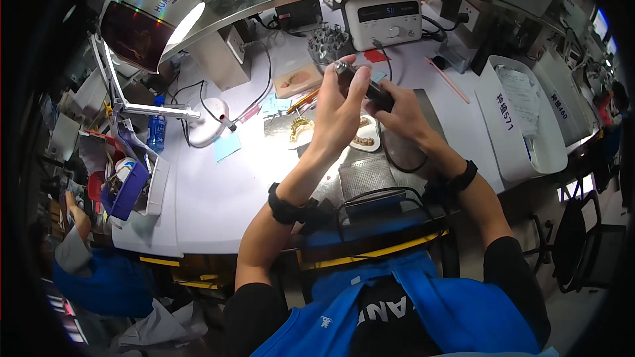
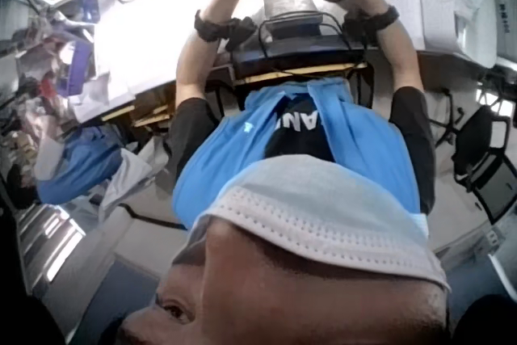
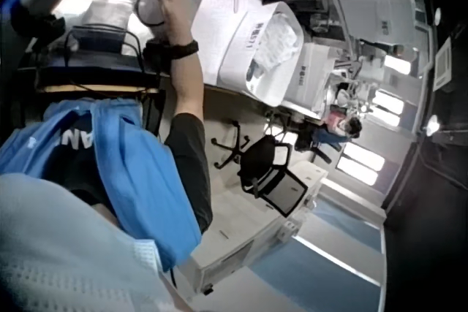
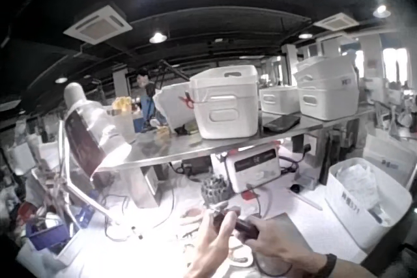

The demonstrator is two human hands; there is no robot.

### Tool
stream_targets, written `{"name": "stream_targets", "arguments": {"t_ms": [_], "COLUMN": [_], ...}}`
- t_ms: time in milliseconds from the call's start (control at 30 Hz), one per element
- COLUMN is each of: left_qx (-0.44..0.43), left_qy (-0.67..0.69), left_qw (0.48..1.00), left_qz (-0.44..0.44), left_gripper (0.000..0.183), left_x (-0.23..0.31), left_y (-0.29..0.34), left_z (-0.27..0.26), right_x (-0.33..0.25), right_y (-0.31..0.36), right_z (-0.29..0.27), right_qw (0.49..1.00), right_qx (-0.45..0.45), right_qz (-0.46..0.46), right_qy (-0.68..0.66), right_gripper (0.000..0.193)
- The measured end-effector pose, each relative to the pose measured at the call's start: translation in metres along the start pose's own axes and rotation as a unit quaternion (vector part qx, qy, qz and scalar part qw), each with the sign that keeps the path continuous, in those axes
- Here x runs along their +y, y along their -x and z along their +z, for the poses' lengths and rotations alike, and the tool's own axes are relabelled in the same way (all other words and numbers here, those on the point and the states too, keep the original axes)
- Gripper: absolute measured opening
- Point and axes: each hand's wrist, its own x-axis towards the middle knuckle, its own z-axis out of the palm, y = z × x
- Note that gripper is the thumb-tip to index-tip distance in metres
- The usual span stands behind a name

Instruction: Fabricating and inspecting dental prosthetics using an electric grinder and manual tools in a laboratory.

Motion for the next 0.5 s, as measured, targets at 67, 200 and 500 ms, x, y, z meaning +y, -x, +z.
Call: {"name": "stream_targets", "arguments": {"t_ms": [67, 200, 500], "left_qx": [0.013, 0.050, -0.157], "left_qy": [0.176, 0.291, 0.222], "left_qw": [0.983, 0.950, 0.948], "left_qz": [-0.044, -0.102, -0.167], "left_gripper": [0.027, 0.040, 0.053], "left_x": [-0.010, -0.027, 0.043], "left_y": [-0.009, -0.021, -0.014], "left_z": [0.012, 0.012, 0.029], "right_x": [0.008, 0.001, -0.049], "right_y": [0.009, 0.014, 0.016], "right_z": [0.008, 0.008, -0.043], "right_qw": [0.998, 1.000, 0.830], "right_qx": [0.015, -0.001, -0.283], "right_qz": [-0.052, -0.018, 0.261], "right_qy": [0.012, 0.009, -0.404], "right_gripper": [0.029, 0.032, 0.021]}}
